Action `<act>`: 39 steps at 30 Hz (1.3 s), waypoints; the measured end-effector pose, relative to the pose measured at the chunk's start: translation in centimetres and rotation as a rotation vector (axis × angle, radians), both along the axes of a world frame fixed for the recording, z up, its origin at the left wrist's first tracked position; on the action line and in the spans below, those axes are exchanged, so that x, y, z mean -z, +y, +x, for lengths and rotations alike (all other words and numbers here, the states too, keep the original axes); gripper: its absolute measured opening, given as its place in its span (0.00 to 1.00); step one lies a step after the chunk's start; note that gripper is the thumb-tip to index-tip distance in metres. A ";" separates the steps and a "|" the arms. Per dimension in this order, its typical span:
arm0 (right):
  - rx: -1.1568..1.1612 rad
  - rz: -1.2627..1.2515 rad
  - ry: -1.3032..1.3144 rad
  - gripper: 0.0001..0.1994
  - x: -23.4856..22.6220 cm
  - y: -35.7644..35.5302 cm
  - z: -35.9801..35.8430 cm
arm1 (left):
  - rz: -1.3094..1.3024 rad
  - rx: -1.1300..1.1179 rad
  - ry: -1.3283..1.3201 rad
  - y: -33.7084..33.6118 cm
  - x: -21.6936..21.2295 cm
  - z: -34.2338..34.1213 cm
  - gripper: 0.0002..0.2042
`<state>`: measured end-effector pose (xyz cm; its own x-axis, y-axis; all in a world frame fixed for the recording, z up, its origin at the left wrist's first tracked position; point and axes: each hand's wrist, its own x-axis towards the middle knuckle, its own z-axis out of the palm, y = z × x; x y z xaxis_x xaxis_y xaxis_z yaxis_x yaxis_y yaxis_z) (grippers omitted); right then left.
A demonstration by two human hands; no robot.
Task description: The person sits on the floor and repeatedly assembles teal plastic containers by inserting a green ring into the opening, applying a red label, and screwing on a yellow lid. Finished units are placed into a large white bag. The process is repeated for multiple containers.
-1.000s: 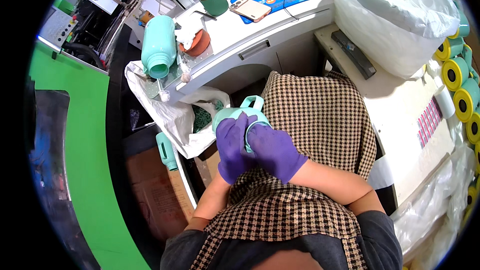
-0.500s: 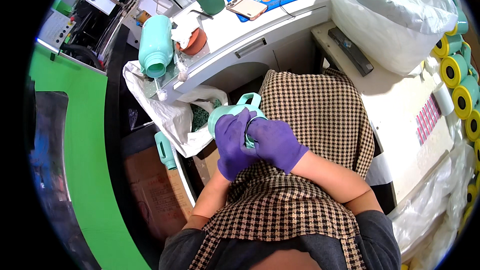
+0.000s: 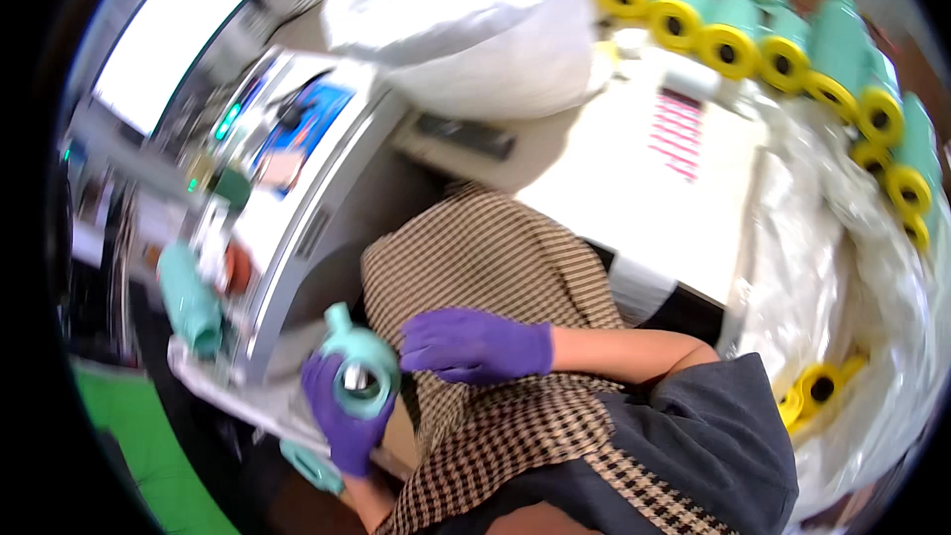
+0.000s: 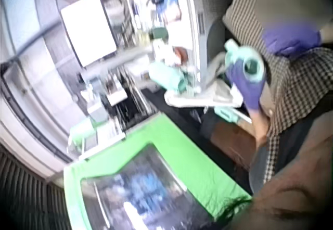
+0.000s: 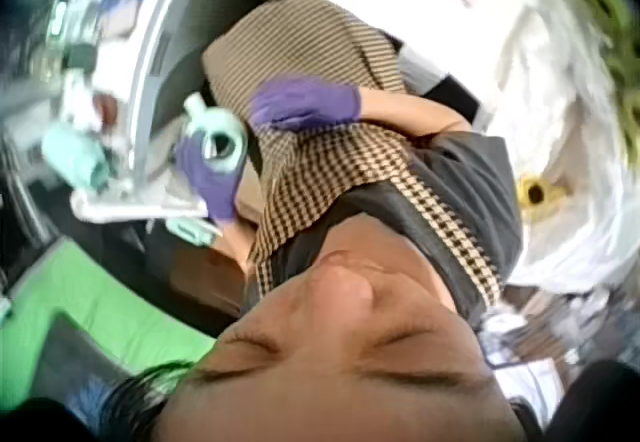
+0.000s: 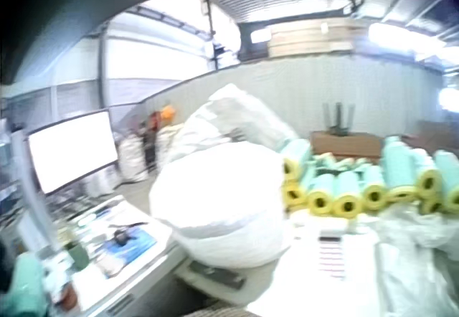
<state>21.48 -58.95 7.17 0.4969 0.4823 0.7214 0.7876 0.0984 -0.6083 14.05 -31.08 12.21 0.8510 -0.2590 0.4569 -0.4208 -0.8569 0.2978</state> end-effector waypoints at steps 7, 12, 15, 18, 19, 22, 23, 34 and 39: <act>1.172 -0.036 0.061 0.07 3.4 -29.0 0.9 | 0.277 0.380 -0.222 -0.7 5.7 -1.6 0.03; 1.314 -0.071 0.434 0.11 9.9 -35.5 1.1 | 0.597 0.523 -0.422 -1.3 11.5 -2.3 0.16; 1.436 -0.418 0.275 0.09 9.3 -35.6 1.8 | 0.470 0.455 -0.357 -2.3 10.8 -2.8 0.17; 1.460 -0.348 0.315 0.07 9.3 -35.2 1.5 | 0.513 0.476 -0.350 -2.5 9.9 -2.8 0.16; 1.457 -0.330 0.343 0.07 9.1 -34.9 1.3 | 0.474 0.466 -0.350 -2.8 9.7 -2.6 0.15; 1.384 -0.399 0.011 0.05 6.8 -31.5 0.9 | 0.374 0.467 -0.368 -3.3 9.8 -2.8 0.15; 1.350 -0.374 -0.113 0.05 5.2 -29.5 0.9 | 0.349 0.468 -0.381 -3.4 10.1 -2.7 0.16; 0.120 -0.203 0.609 0.11 -4.0 1.2 9.1 | 0.724 0.485 -0.527 -2.3 11.7 -2.2 0.21; 0.003 -0.243 0.754 0.11 -4.3 2.8 10.1 | 0.623 0.356 -0.597 -1.3 14.2 -3.8 0.17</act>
<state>31.61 -56.13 11.47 0.8115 0.5808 0.0639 0.1542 -0.1074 -0.9822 10.24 -32.33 -2.01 0.3428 -0.8050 0.4843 -0.6248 -0.5803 -0.5223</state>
